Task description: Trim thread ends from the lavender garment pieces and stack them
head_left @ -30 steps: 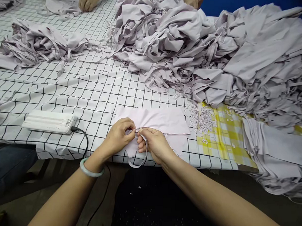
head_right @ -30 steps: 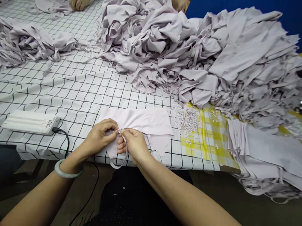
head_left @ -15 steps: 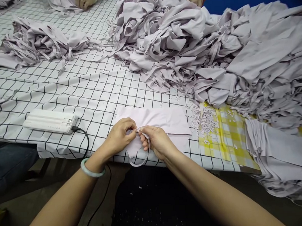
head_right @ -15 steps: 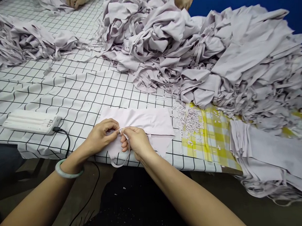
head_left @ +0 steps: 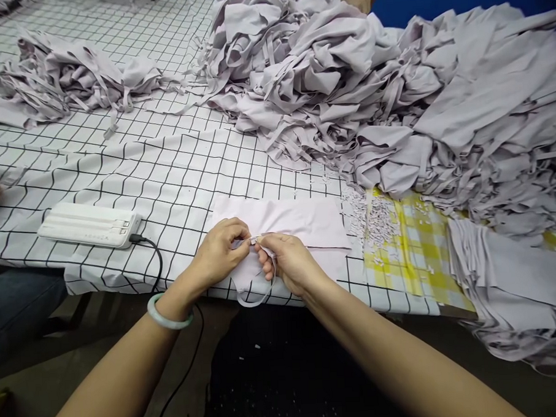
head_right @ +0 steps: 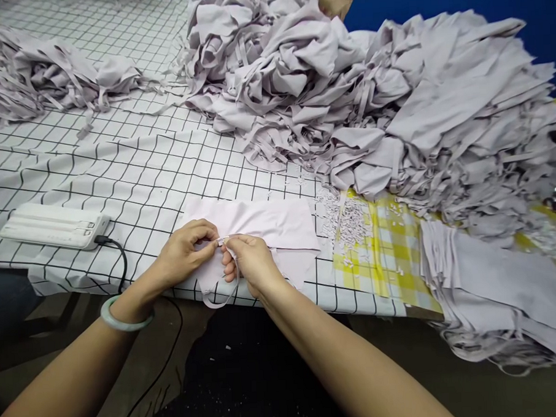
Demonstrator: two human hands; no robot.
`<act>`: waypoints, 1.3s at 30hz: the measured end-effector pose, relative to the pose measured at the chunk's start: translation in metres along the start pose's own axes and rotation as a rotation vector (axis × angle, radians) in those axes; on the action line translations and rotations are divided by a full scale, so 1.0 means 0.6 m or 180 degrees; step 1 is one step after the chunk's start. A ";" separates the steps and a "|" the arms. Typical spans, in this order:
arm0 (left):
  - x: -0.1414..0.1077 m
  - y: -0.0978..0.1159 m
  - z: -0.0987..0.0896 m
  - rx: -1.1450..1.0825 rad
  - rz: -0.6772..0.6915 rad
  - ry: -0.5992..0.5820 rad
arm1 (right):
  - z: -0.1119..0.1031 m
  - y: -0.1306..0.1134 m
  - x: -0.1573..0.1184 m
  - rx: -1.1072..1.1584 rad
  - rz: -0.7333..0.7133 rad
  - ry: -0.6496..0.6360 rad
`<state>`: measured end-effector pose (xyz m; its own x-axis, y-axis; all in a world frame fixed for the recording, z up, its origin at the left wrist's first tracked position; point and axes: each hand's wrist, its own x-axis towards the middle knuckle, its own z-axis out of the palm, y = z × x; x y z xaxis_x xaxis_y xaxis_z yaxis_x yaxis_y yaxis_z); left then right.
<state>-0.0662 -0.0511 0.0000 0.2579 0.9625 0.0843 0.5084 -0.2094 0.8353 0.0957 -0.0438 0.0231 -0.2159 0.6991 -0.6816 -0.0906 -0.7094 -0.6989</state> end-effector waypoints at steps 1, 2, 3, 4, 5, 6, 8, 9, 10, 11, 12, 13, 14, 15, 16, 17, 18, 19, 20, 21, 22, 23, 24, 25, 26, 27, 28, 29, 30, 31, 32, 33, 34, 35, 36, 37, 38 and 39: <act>0.000 -0.001 0.000 0.0011 0.0014 0.0004 | -0.001 -0.001 0.001 -0.0023 -0.0007 -0.0017; 0.000 -0.001 0.001 0.0023 0.0032 0.0010 | -0.002 -0.001 0.002 -0.0045 -0.0015 -0.0017; -0.001 -0.001 0.001 0.0033 0.0049 0.0019 | -0.002 -0.001 0.003 -0.0066 -0.0027 -0.0005; -0.001 -0.001 0.001 0.0042 0.0063 0.0033 | -0.002 0.000 0.003 -0.0086 -0.0038 0.0006; -0.001 -0.001 0.002 0.0047 0.0072 0.0048 | -0.001 0.001 0.004 -0.0101 -0.0051 0.0009; -0.002 -0.001 0.002 0.0048 0.0077 0.0064 | 0.000 0.002 0.003 -0.0112 -0.0051 -0.0004; -0.002 0.000 0.003 0.0042 0.0070 0.0089 | 0.003 0.005 0.002 -0.0110 -0.0009 -0.0075; -0.002 0.001 0.004 0.0043 0.0063 0.0101 | 0.005 0.006 0.002 -0.0096 0.0026 -0.0110; -0.002 0.001 0.004 0.0046 0.0056 0.0109 | 0.007 0.007 0.002 -0.0075 0.0061 -0.0141; -0.001 0.001 0.005 0.0052 0.0051 0.0116 | 0.008 0.007 0.002 -0.0050 0.0086 -0.0166; -0.001 0.000 0.006 0.0064 0.0051 0.0126 | 0.009 0.007 0.002 -0.0020 0.0106 -0.0184; 0.000 -0.001 0.007 0.0086 0.0059 0.0145 | 0.009 0.008 0.000 0.0018 0.0123 -0.0196; -0.001 -0.002 0.007 0.0122 0.0077 0.0168 | 0.009 0.009 -0.003 0.0063 0.0152 -0.0202; -0.002 -0.003 0.007 0.0171 0.0115 0.0179 | 0.008 0.011 -0.010 0.0118 0.0201 -0.0212; -0.003 -0.004 0.006 0.0234 0.0176 0.0164 | 0.006 0.016 -0.020 0.0180 0.0271 -0.0247; -0.006 -0.005 0.004 0.0306 0.0256 0.0113 | 0.004 0.022 -0.034 0.0248 0.0349 -0.0312; -0.009 -0.004 0.001 0.0380 0.0346 0.0033 | 0.001 0.030 -0.051 0.0312 0.0412 -0.0396; -0.014 -0.003 -0.002 0.0441 0.0432 -0.0067 | -0.002 0.041 -0.071 0.0371 0.0453 -0.0494; -0.018 0.000 -0.007 0.0486 0.0501 -0.0172 | -0.005 0.053 -0.092 0.0434 0.0489 -0.0594; -0.022 0.003 -0.011 0.0510 0.0536 -0.0263 | -0.008 0.066 -0.112 0.0520 0.0529 -0.0674; -0.024 0.005 -0.015 0.0512 0.0545 -0.0343 | -0.012 0.078 -0.132 0.0622 0.0578 -0.0720; -0.026 0.008 -0.020 0.0482 0.0532 -0.0412 | -0.017 0.089 -0.148 0.0731 0.0627 -0.0726; -0.025 0.009 -0.025 0.0427 0.0499 -0.0459 | -0.024 0.097 -0.162 0.0817 0.0659 -0.0688; -0.023 0.008 -0.031 0.0377 0.0434 -0.0443 | -0.033 0.101 -0.170 0.0836 0.0637 -0.0607; -0.018 0.006 -0.037 0.0386 0.0324 -0.0308 | -0.045 0.100 -0.174 0.0731 0.0530 -0.0471; -0.012 0.002 -0.044 0.0495 0.0161 -0.0057 | -0.060 0.094 -0.173 0.0486 0.0328 -0.0277; -0.005 -0.004 -0.051 0.0716 -0.0059 0.0258 | -0.079 0.083 -0.167 0.0101 0.0032 -0.0006; 0.004 -0.010 -0.060 0.1017 -0.0335 0.0569 | -0.099 0.067 -0.156 -0.0397 -0.0349 0.0339; 0.015 -0.017 -0.069 0.1338 -0.0636 0.0809 | -0.121 0.047 -0.140 -0.0971 -0.0794 0.0731; 0.026 -0.022 -0.077 0.1599 -0.0919 0.0924 | -0.144 0.025 -0.120 -0.1569 -0.1258 0.1150; 0.038 -0.026 -0.086 0.1753 -0.1155 0.0900 | -0.165 0.002 -0.098 -0.2153 -0.1705 0.1557; 0.050 -0.028 -0.094 0.1797 -0.1341 0.0770 | -0.184 -0.021 -0.073 -0.2678 -0.2061 0.1897; 0.061 -0.028 -0.101 0.1758 -0.1478 0.0587 | -0.199 -0.042 -0.047 -0.3145 -0.2277 0.2156; 0.071 -0.026 -0.106 0.1672 -0.1565 0.0381 | -0.209 -0.060 -0.020 -0.3554 -0.2374 0.2325; 0.078 -0.021 -0.110 0.1564 -0.1620 0.0169 | -0.215 -0.074 0.004 -0.3891 -0.2374 0.2391; 0.082 -0.016 -0.113 0.1435 -0.1653 -0.0017 | -0.216 -0.084 0.027 -0.4145 -0.2298 0.2380; 0.084 -0.011 -0.114 0.1284 -0.1665 -0.0148 | -0.213 -0.089 0.045 -0.4311 -0.2188 0.2317; 0.082 -0.006 -0.114 0.1118 -0.1655 -0.0194 | -0.207 -0.091 0.059 -0.4397 -0.2086 0.2230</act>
<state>-0.1116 0.0088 0.0386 -0.0545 0.9443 -0.3245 0.8167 0.2291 0.5296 0.2138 0.0305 0.0102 -0.0116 0.9960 0.0882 0.9599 0.0358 -0.2779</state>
